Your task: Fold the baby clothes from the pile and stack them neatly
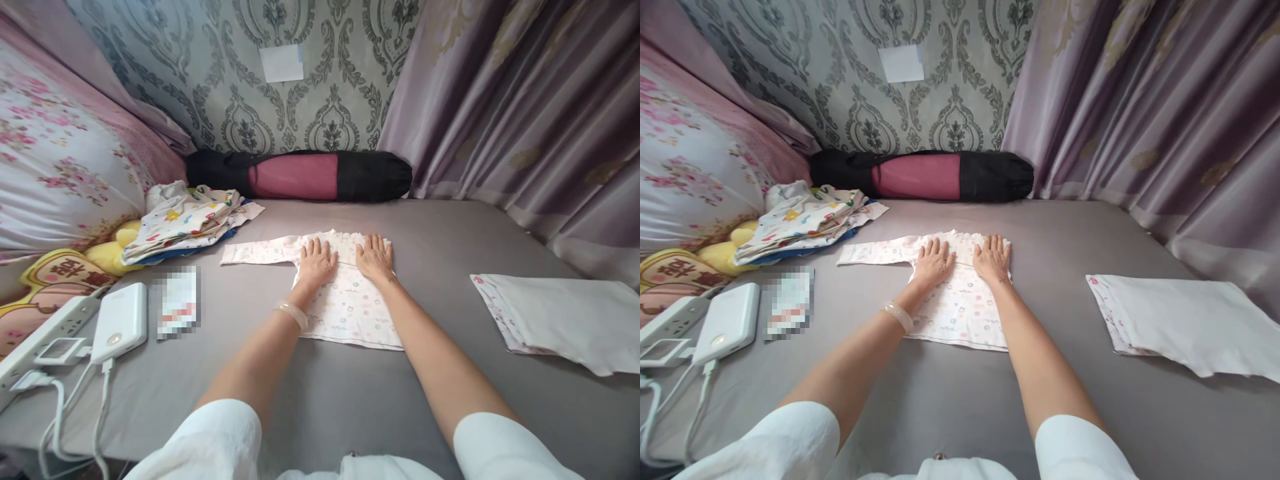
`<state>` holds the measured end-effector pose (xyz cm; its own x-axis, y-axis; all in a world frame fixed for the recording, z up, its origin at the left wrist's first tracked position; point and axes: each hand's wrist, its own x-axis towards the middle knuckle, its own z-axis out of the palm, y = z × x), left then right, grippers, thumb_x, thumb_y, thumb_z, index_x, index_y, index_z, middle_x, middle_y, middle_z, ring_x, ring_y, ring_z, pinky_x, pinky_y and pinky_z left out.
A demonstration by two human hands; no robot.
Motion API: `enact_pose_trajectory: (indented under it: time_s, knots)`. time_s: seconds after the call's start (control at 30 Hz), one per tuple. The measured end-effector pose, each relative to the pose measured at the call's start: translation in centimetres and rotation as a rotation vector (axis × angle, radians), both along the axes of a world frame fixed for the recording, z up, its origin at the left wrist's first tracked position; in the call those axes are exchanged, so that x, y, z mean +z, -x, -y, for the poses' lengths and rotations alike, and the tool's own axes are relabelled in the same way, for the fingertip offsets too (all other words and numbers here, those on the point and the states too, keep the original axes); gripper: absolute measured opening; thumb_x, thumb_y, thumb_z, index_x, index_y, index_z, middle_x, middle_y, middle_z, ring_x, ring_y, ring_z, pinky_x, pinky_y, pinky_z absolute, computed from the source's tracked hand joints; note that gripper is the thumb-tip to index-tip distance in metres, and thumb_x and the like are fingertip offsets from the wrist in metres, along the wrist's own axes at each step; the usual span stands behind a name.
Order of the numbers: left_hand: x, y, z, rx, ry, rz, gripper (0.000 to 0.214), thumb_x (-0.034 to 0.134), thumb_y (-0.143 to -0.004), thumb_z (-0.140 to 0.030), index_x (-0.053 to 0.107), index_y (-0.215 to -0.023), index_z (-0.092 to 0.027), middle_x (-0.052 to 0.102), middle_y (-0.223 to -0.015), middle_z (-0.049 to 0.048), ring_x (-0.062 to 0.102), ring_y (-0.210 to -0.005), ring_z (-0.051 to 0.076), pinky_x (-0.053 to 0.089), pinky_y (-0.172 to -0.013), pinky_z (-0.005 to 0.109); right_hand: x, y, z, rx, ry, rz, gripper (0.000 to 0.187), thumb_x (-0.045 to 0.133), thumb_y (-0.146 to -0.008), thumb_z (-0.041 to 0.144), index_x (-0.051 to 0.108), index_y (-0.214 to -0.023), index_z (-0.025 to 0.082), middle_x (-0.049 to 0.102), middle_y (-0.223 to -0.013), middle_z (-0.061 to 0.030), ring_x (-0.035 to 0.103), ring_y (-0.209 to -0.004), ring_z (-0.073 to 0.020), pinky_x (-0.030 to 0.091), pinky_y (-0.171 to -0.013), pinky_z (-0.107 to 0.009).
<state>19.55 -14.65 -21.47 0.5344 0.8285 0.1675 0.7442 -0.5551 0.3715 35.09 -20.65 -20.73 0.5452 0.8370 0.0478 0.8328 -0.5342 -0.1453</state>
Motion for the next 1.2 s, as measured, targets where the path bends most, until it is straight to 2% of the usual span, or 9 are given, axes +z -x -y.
enact_pose_trajectory:
  time_s: [0.13, 0.27, 0.37, 0.5, 0.6, 0.83, 0.97, 1.1, 1.2]
  knots:
    - [0.6, 0.3, -1.1, -0.023, 0.110, 0.044, 0.050, 0.048, -0.092, -0.043, 0.051, -0.135, -0.017, 0.038, -0.153, 0.0174, 0.029, -0.144, 0.033, 0.019, -0.116, 0.053, 0.3, -0.2, -0.1, -0.009, 0.004, -0.027, 0.062, 0.017, -0.100, 0.039, 0.026, -0.152, 0.007, 0.020, -0.160, -0.0139, 0.013, -0.148, -0.0257, 0.007, -0.119, -0.048]
    - [2.1, 3.0, -3.5, 0.003, 0.118, 0.284, 0.039, 0.048, -0.091, -0.032, 0.056, -0.126, -0.015, 0.059, -0.132, 0.0160, 0.056, -0.120, 0.026, 0.041, -0.104, 0.038, 1.1, 0.8, -0.3, -0.021, 0.014, -0.038, 0.060, 0.020, -0.099, 0.035, 0.026, -0.152, 0.007, 0.017, -0.161, -0.0156, 0.009, -0.148, -0.0270, 0.005, -0.118, -0.052]
    - [3.2, 6.9, -5.3, 0.255, 0.000, 0.337, 0.035, 0.044, -0.091, -0.024, 0.057, -0.121, -0.013, 0.063, -0.119, 0.0159, 0.060, -0.108, 0.025, 0.044, -0.100, 0.038, 1.4, 3.3, -1.0, 0.100, -0.020, -0.006, 0.059, 0.022, -0.099, 0.032, 0.026, -0.153, 0.010, 0.016, -0.161, -0.0130, 0.008, -0.149, -0.0250, 0.002, -0.118, -0.051]
    - [3.9, 12.2, -6.4, 0.638, -0.020, 0.108, 0.035, 0.049, -0.086, -0.026, 0.056, -0.117, -0.009, 0.055, -0.122, 0.0233, 0.049, -0.122, 0.036, 0.039, -0.100, 0.047, 1.6, 7.9, -2.5, 0.334, -0.032, -0.089, 0.059, 0.020, -0.100, 0.034, 0.024, -0.154, 0.010, 0.016, -0.162, -0.0086, 0.008, -0.149, -0.0204, 0.000, -0.120, -0.045]
    - [4.2, 14.8, -6.6, 0.775, 0.015, -0.003, 0.039, 0.050, -0.084, -0.028, 0.055, -0.115, -0.006, 0.050, -0.128, 0.0280, 0.045, -0.123, 0.040, 0.039, -0.098, 0.048, 1.7, 10.1, -3.8, 0.389, -0.043, -0.138, 0.061, 0.017, -0.100, 0.036, 0.024, -0.153, 0.007, 0.017, -0.161, -0.0091, 0.008, -0.149, -0.0202, 0.002, -0.120, -0.043]
    - [4.2, 16.7, -8.9, 0.830, 0.109, -0.055, 0.047, 0.054, -0.074, -0.014, 0.052, -0.119, -0.003, 0.052, -0.128, 0.0314, 0.046, -0.124, 0.040, 0.042, -0.095, 0.048, 1.0, 10.9, -5.2, 0.368, -0.049, -0.132, 0.059, 0.018, -0.100, 0.036, 0.028, -0.152, 0.009, 0.021, -0.161, -0.0097, 0.012, -0.148, -0.0217, 0.005, -0.119, -0.043]
    - [4.4, 17.6, -11.2, 0.827, 0.257, -0.054, 0.042, 0.061, -0.070, -0.013, 0.058, -0.111, -0.006, 0.056, -0.126, 0.0300, 0.052, -0.122, 0.039, 0.047, -0.091, 0.044, 0.9, 10.9, -5.0, 0.368, -0.049, -0.116, 0.059, 0.018, -0.100, 0.036, 0.030, -0.152, 0.011, 0.023, -0.160, -0.0091, 0.014, -0.148, -0.0223, 0.006, -0.119, -0.044]
    - [5.1, 18.4, -12.8, 0.804, 0.402, -0.002, 0.027, 0.070, -0.062, -0.014, 0.063, -0.088, -0.013, 0.070, -0.097, 0.0199, 0.066, -0.100, 0.036, 0.053, -0.076, 0.039, 0.7, 11.0, -5.1, 0.366, -0.048, -0.104, 0.058, 0.018, -0.100, 0.036, 0.028, -0.153, 0.014, 0.023, -0.160, -0.0085, 0.014, -0.147, -0.0225, 0.006, -0.119, -0.043]
    - [6.4, 18.5, -13.3, 0.858, 0.484, 0.238, 0.025, 0.072, -0.055, -0.010, 0.060, -0.077, -0.015, 0.068, -0.076, 0.0123, 0.067, -0.085, 0.033, 0.055, -0.066, 0.038, 0.6, 11.0, -5.4, 0.360, -0.040, -0.110, 0.057, 0.019, -0.100, 0.036, 0.027, -0.154, 0.017, 0.023, -0.160, -0.0084, 0.014, -0.147, -0.0228, 0.006, -0.118, -0.044]
